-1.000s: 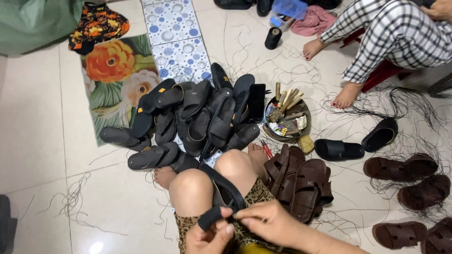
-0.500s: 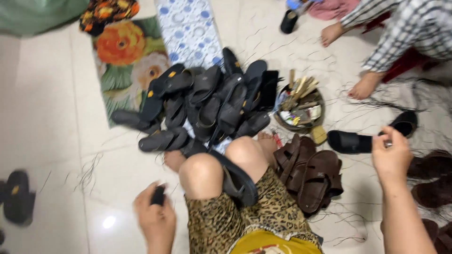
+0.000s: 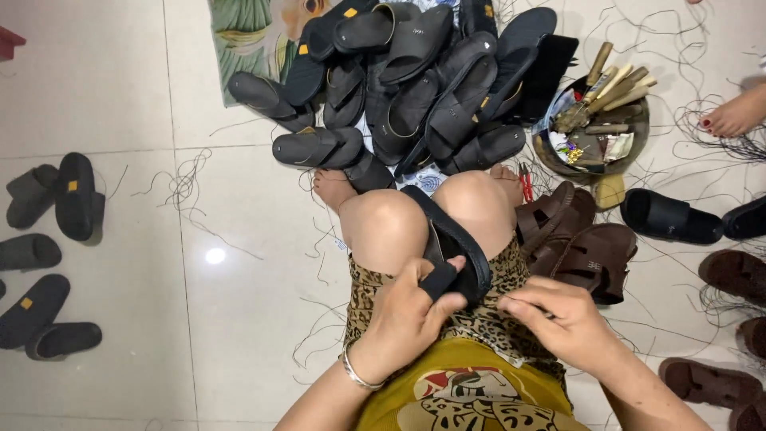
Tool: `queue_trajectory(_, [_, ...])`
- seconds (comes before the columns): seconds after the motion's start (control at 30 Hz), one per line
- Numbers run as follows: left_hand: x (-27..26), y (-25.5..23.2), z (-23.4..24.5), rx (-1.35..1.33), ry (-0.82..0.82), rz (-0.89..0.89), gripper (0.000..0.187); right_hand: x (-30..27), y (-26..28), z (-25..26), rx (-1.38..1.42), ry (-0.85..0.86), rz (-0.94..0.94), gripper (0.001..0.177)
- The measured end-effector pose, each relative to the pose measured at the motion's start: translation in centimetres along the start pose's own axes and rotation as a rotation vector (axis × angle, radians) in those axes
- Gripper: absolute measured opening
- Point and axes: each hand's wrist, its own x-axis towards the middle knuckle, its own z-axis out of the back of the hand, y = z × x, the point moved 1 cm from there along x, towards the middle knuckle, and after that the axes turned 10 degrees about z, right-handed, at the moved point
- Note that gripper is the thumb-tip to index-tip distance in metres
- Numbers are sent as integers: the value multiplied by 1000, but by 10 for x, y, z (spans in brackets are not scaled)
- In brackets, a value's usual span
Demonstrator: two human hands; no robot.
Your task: Hand-stitching a shoe strap or sole using a needle and thread in a repair setting.
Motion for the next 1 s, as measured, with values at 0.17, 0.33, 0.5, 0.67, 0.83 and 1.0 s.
queue_trajectory(0.17, [9,11,-24,453,-332,-64,51,13,6,-16,1020,-159,73,36])
queue_trajectory(0.33, [19,24,-26,475,-344,-17,48,12,-76,-22,1071,-296,-275,42])
queue_trajectory(0.5, [25,-7,0,9,-92,-1,21,31,21,14,508,-151,-46,52])
queue_trajectory(0.67, [-14,68,25,-675,-144,859,16,39,52,43,331,68,-31,68])
queue_trajectory(0.83, [-50,175,123,-350,-595,699,22,21,25,61,-315,191,9,55])
queue_trajectory(1.0, [-17,112,85,805,-657,604,26,17,30,52,-515,372,-2,52])
